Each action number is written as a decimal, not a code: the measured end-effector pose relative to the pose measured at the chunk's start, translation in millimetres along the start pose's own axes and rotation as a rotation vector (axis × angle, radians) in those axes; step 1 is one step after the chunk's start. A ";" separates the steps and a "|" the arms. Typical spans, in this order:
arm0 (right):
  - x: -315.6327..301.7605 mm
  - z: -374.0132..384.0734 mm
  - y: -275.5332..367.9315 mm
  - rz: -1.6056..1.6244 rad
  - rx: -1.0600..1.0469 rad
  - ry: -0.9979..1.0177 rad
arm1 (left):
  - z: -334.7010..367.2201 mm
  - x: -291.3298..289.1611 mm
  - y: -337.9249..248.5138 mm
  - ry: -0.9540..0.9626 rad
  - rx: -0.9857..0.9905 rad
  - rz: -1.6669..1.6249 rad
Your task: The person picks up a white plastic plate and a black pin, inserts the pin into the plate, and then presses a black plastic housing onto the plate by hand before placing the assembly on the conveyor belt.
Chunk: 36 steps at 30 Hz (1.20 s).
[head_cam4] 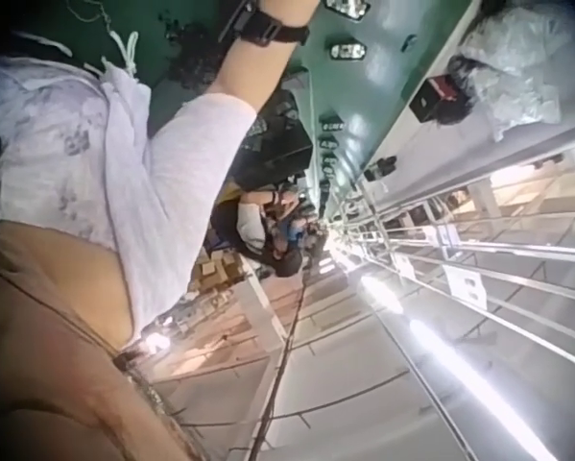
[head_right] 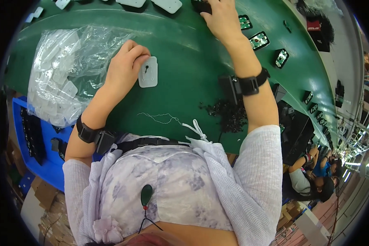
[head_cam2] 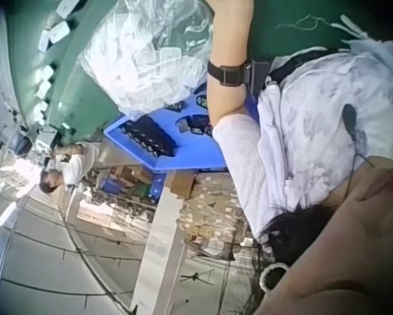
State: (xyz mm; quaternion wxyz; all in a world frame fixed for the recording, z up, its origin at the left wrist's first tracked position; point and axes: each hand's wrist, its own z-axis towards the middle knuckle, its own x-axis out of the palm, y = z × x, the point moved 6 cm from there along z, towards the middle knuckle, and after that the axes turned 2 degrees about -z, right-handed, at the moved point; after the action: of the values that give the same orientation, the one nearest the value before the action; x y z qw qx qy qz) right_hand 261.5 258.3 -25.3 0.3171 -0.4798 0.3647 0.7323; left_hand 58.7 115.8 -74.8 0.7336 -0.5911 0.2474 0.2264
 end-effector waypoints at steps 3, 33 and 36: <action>-12.8 -24.9 18.7 0.087 -0.018 -0.123 | -3.3 -0.6 -1.0 -0.003 0.009 0.009; -23.9 -122.2 65.1 0.260 0.061 -0.002 | -30.5 15.4 -35.2 0.014 0.290 0.108; -23.2 -120.1 80.3 0.317 -0.006 -0.008 | -28.3 10.2 -32.0 0.031 0.267 0.038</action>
State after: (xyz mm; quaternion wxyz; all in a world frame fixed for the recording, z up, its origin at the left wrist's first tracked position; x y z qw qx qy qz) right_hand 260.6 112.2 -18.0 0.1975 -0.4144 0.4324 0.7761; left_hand 83.9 82.1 -62.1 0.7973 -0.4870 0.2977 0.1961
